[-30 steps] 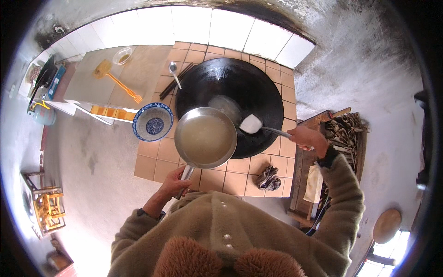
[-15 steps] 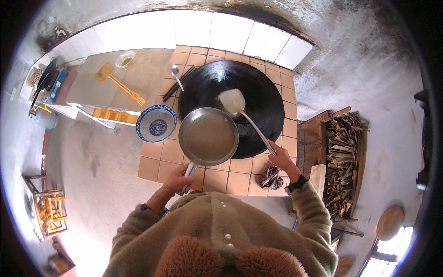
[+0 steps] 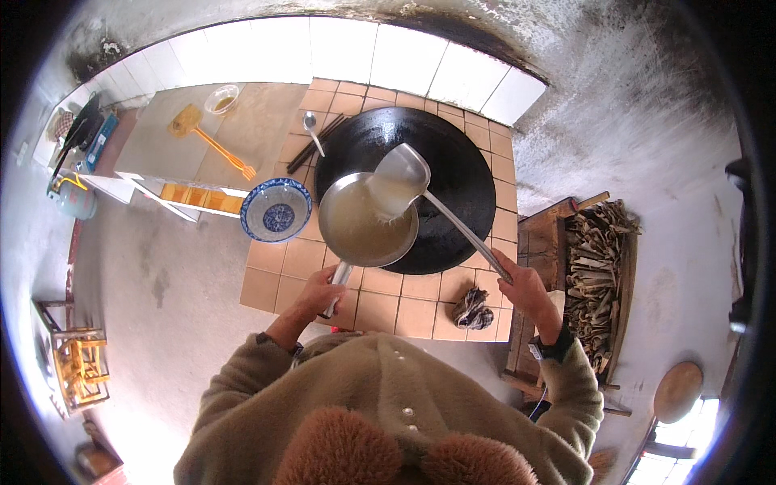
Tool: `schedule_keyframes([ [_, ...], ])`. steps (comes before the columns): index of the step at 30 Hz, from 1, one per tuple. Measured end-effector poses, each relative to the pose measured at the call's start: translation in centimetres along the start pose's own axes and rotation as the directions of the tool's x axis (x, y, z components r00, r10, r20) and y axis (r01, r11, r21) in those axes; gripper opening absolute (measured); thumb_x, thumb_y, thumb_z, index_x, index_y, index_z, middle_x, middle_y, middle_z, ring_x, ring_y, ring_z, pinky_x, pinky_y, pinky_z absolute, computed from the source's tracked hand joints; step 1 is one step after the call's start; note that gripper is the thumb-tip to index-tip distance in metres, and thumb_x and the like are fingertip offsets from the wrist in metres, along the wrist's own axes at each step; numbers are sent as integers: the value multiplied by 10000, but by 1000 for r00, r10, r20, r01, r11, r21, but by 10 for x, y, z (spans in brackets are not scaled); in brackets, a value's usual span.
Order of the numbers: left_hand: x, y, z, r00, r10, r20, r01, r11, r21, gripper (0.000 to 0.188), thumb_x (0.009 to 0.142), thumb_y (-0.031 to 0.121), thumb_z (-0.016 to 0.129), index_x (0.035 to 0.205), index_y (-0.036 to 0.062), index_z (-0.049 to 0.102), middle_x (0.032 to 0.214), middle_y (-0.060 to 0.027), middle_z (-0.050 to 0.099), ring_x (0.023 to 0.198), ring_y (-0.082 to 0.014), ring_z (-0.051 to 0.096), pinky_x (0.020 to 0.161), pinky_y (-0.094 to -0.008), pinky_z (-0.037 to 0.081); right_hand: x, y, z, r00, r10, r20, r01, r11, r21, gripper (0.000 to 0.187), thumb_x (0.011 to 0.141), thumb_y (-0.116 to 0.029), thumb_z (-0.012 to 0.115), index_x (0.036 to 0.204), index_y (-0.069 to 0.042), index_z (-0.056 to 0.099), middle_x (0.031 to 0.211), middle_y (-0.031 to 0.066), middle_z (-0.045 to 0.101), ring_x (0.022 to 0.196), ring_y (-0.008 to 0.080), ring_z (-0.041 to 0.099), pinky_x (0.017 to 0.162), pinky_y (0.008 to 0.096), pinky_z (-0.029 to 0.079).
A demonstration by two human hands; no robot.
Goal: The person washes a wok, a saucepan, a bowl, and chopsticks using a cloth and water from a tap. They scrub the wok and saucepan, rinse them outdoors, and then wash the bowl and chopsticks before placing them on a shelf.
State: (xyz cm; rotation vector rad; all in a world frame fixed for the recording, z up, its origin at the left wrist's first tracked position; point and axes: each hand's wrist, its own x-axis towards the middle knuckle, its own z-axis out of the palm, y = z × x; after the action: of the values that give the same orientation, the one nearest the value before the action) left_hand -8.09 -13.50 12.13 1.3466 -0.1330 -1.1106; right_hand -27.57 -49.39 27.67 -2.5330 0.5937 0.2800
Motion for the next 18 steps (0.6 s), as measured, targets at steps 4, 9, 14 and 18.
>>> schedule_keyframes([
  [4,1,1,2,1000,8,-16,-8,1000,1,469,810,44,562,1266,14,454,621,-14,501,442,-111,504,387,-269,437,-12,3,-6,950,-262,-173,136,840,-525,599,813,-68,552,1373,-240,428,634,145,539,553,272,595,555,396,498],
  [9,-12,-1,-1,998,-28,-51,27,999,-28,410,790,48,576,1188,0,489,599,-24,494,418,-117,501,373,-273,423,9,12,-32,985,-69,-156,-3,908,-418,556,775,-40,563,1308,-186,501,823,224,605,727,383,609,689,447,494],
  [14,-26,-4,-9,1000,-22,22,22,999,-35,523,783,45,560,1290,7,435,626,-36,503,432,-134,512,381,-274,439,74,23,-59,934,-138,330,271,876,-399,513,770,-42,554,1275,-126,522,708,212,602,624,328,620,559,402,484],
  [18,-33,-3,-7,997,-76,-19,76,997,-6,532,766,47,568,1283,11,447,628,-36,514,428,-124,513,380,-266,440,101,38,-51,802,253,540,-225,967,-119,443,813,-115,601,1252,-130,551,562,78,511,443,182,515,401,322,418],
])
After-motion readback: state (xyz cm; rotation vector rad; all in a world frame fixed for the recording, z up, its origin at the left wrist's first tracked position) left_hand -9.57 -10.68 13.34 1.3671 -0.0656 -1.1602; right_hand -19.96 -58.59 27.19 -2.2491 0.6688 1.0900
